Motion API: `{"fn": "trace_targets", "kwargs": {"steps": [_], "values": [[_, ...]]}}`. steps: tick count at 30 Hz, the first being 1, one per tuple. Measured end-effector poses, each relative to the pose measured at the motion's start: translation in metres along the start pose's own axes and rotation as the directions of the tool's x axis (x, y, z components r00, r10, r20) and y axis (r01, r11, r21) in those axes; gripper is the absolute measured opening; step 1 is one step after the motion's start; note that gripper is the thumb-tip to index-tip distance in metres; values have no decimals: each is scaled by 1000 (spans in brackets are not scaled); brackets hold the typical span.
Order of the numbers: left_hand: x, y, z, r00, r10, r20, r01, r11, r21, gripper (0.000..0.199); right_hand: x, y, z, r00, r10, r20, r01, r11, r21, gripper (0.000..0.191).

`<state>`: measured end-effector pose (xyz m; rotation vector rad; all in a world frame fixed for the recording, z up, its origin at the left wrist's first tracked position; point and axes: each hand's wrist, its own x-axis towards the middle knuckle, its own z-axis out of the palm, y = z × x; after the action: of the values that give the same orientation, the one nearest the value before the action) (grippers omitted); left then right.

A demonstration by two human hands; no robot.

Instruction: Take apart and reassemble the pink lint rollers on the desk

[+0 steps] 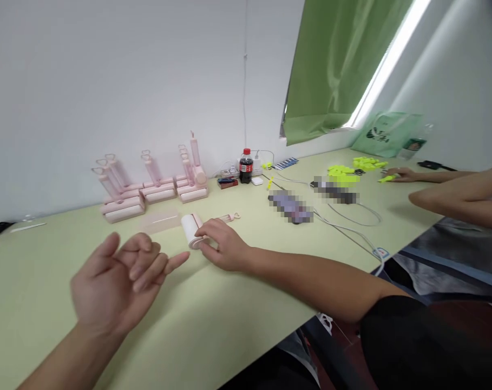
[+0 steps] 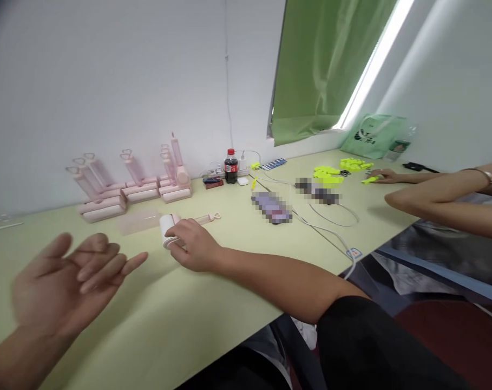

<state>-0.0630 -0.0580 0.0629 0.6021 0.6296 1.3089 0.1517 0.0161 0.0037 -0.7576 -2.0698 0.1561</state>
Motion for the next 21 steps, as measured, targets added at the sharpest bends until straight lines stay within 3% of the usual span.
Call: {"fn": "trace_targets", "kwargs": {"steps": [3, 6, 10, 15, 17, 19, 21], "values": [[26, -6, 14, 997, -37, 68, 35, 999, 35, 34, -1, -7, -5, 996, -82, -20, 84, 991, 101, 8], [32, -16, 6, 996, -51, 79, 46, 997, 58, 36, -3, -14, -9, 989, -148, 11, 145, 978, 147, 10], [30, -23, -3, 993, -64, 100, 56, 995, 76, 38, -4, -19, -9, 988, -146, 55, 136, 977, 164, 11], [40, -35, -10, 990, -32, 137, 2, 976, 219, 33, -4, -7, -9, 982, -136, 127, 119, 984, 135, 16], [46, -42, -16, 993, 4, 121, -49, 929, 367, 31, -1, 5, -11, 983, -93, 160, 86, 995, 53, 22], [52, -48, -22, 997, 27, 68, -60, 833, 550, 29, 3, 20, -14, 981, 43, 191, -23, 994, -105, 34], [56, -52, -25, 999, 39, 20, -43, 746, 664, 28, 6, 34, -15, 946, 210, 247, -140, 952, -273, 51]]}}
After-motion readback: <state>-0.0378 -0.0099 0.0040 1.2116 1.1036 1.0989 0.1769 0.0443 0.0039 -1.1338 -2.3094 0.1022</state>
